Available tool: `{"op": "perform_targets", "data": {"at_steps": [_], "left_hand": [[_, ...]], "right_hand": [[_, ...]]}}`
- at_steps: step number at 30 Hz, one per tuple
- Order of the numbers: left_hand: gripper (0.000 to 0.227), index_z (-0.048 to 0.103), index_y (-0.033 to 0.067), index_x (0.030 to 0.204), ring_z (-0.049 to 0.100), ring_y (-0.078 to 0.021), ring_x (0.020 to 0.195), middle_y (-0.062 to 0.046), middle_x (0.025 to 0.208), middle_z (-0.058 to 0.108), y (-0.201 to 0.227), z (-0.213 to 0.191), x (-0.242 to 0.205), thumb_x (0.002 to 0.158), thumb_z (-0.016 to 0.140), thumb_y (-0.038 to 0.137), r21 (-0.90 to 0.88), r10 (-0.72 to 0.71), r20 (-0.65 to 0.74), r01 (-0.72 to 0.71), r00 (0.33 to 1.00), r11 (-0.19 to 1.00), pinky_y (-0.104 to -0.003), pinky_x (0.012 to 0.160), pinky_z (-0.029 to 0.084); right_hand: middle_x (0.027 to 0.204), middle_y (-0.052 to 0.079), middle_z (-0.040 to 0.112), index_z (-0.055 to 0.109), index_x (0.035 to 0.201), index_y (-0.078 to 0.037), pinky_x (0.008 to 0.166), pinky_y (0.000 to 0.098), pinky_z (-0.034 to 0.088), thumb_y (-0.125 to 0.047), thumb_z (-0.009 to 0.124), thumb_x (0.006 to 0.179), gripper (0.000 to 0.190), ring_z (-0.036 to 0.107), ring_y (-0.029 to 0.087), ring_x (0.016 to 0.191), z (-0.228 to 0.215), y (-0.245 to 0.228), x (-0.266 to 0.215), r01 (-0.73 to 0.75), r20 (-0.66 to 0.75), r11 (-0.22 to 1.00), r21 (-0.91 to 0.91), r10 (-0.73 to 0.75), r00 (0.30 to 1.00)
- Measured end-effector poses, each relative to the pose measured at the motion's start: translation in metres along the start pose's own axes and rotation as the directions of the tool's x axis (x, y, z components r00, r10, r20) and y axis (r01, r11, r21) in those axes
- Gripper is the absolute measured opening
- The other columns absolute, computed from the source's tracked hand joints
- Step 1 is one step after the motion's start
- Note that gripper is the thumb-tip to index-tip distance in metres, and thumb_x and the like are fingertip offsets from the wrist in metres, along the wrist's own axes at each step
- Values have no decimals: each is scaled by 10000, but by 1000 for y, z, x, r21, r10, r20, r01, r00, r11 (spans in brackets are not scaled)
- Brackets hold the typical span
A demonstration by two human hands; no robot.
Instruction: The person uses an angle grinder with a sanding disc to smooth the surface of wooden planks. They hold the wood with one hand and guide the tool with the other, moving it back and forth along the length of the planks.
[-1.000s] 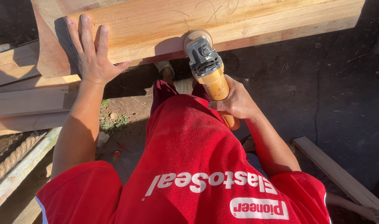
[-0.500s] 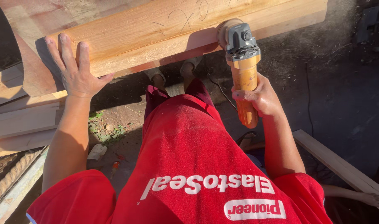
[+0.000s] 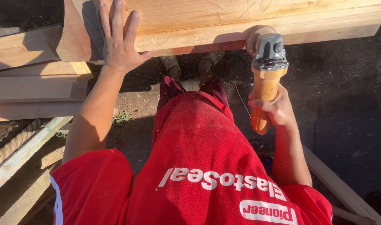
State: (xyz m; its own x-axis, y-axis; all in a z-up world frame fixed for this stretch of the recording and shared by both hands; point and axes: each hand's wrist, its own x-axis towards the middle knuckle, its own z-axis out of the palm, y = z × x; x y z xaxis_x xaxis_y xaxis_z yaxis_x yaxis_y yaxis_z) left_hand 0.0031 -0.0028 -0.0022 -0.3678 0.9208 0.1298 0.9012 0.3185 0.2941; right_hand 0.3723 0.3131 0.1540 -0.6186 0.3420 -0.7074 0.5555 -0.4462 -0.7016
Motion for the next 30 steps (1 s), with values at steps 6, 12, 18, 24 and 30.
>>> {"op": "perform_targets", "data": {"at_steps": [6, 12, 18, 24, 30], "left_hand": [[1157, 265, 176, 1693, 93, -472, 1548, -164, 1701, 159, -4, -2, -5, 755, 920, 348, -73, -19, -35, 17, 999, 997, -597, 1357, 234], [1088, 319, 147, 1648, 161, -478, 1540, -167, 1684, 238, -5, -4, -2, 768, 938, 306, -183, -12, -70, -1, 997, 983, -562, 1307, 267], [861, 345, 172, 1669, 192, -470, 1564, -150, 1709, 254, -3, -5, -1, 917, 702, -45, -144, -40, -59, 31, 997, 989, -533, 1329, 286], [923, 300, 179, 1687, 161, -460, 1573, -149, 1721, 225, -5, 0, -3, 898, 773, 103, -153, -42, -45, 35, 998, 988, -543, 1336, 262], [1204, 218, 179, 1705, 73, -469, 1551, -160, 1714, 160, -6, 3, -4, 761, 941, 370, -73, 9, -77, -15, 997, 997, -652, 1318, 173]], "right_hand": [[1028, 34, 682, 604, 1243, -10, 885, 307, 547, -79, 859, 702, 601, 655, 134, 930, 106, 1, 30, 4, 227, 982, -189, 40, 973], [1043, 33, 691, 605, 1250, -20, 904, 310, 555, -100, 858, 703, 609, 671, 139, 949, 150, -4, 36, 19, 208, 977, -214, 26, 978], [1041, 39, 675, 611, 1256, -19, 916, 321, 543, -107, 875, 708, 615, 651, 144, 957, 162, -9, 36, 42, 200, 971, -235, 6, 980], [1040, 26, 676, 606, 1273, -29, 919, 333, 533, -128, 870, 694, 644, 646, 144, 954, 167, -11, 34, 32, 173, 979, -203, 4, 985], [957, 38, 667, 625, 1200, -39, 839, 322, 560, -144, 855, 699, 561, 647, 147, 872, 147, -15, 27, -48, 101, 990, -130, 61, 993]]}}
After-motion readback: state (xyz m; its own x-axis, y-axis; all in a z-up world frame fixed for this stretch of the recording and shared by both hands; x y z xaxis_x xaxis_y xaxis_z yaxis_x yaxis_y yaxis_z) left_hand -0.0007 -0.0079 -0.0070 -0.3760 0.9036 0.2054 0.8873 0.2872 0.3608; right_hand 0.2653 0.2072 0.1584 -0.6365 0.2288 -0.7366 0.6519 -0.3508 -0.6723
